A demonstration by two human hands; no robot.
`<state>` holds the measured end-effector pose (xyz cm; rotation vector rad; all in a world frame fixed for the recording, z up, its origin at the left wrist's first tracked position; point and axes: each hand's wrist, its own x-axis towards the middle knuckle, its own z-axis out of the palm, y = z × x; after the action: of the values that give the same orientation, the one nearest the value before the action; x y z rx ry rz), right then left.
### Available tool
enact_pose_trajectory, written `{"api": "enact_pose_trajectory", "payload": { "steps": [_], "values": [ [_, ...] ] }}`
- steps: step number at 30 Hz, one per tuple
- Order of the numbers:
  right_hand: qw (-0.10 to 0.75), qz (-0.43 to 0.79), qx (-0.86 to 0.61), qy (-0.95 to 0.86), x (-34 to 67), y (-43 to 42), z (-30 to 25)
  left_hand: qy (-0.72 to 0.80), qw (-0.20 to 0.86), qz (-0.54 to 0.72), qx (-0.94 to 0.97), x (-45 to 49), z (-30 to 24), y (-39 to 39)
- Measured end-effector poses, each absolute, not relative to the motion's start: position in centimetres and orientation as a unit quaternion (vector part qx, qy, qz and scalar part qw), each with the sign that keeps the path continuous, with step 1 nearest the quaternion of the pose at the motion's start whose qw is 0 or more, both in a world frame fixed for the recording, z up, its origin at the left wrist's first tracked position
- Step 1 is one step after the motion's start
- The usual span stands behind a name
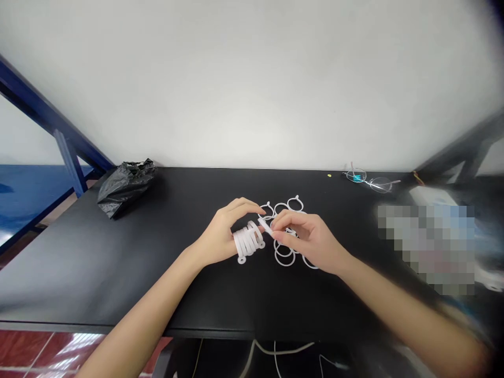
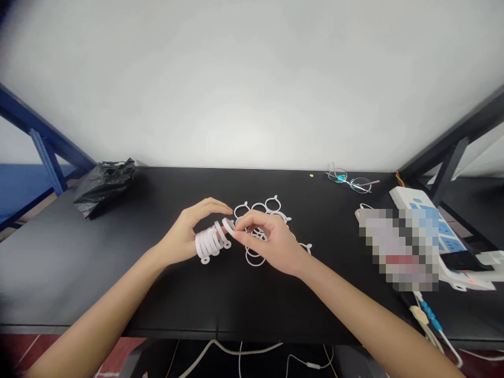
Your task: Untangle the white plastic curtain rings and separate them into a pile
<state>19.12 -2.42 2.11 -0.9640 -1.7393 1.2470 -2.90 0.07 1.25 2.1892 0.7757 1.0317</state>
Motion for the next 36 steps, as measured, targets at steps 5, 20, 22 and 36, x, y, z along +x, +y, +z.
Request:
{"api": "enact_pose_trajectory", "payload": {
  "steps": [5, 20, 22, 36],
  "values": [
    [0.419, 0.443, -0.376, -0.698, 19.1, -2.6, 1.3, 0.289, 0.296, 0.390, 0.823, -2.5, 0.8, -0.2],
    [0.153, 0.198, -0.290, -0.924, 18.4, -3.9, 0.5, 0.330, 0.297, 0.440, 0.781, -2.5, 0.3, -0.2],
    [0.116, 0.158, -0.279, -0.940, 18.0, -4.2, 0.2, 0.326, 0.303, 0.448, 0.775, -2.5, 0.3, -0.2],
    [0.375, 0.494, -0.360, -0.697, 19.1, -3.5, 1.6, 0.270, 0.268, 0.437, 0.815, -2.3, 1.0, -0.7]
  ]
}}
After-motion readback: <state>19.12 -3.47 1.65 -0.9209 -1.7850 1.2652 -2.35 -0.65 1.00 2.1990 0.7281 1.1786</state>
